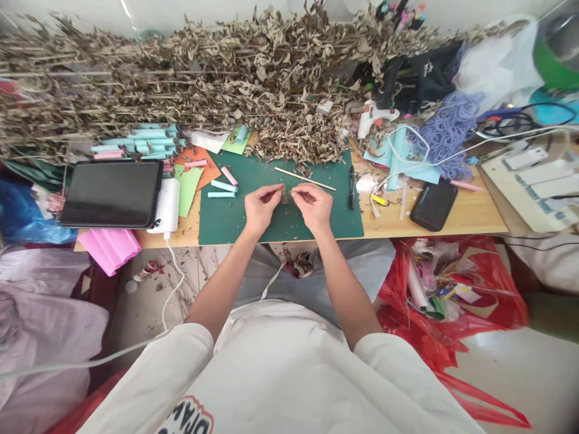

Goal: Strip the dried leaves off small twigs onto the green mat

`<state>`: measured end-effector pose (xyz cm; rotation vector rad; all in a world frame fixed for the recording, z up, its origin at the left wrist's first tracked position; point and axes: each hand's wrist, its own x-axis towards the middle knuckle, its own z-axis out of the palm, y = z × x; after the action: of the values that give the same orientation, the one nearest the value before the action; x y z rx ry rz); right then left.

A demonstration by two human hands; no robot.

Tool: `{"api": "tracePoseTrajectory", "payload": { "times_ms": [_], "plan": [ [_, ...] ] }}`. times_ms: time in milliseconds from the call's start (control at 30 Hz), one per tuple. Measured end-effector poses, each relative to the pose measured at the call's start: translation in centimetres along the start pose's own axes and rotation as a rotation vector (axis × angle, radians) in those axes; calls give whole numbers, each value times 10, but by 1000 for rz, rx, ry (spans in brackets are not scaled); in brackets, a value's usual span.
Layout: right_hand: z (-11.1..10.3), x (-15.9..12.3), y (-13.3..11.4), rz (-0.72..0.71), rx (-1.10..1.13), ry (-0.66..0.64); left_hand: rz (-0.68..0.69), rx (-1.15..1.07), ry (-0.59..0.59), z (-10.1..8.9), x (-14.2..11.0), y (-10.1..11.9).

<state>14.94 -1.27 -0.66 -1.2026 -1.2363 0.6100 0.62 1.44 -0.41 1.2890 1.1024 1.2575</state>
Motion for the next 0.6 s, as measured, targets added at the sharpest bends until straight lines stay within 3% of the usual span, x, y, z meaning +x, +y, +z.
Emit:
{"api": "tracePoseTrajectory", "payload": {
  "times_ms": [300, 400, 600],
  "plan": [
    [1, 2, -1, 34, -16, -33, 98, 9, -93, 0, -1, 9],
    [1, 1, 0, 48, -25, -19, 71, -47, -127, 1, -2, 12],
    [2, 0, -1, 70, -54, -46, -13, -38, -79, 1, -2, 6]
  ]
}}
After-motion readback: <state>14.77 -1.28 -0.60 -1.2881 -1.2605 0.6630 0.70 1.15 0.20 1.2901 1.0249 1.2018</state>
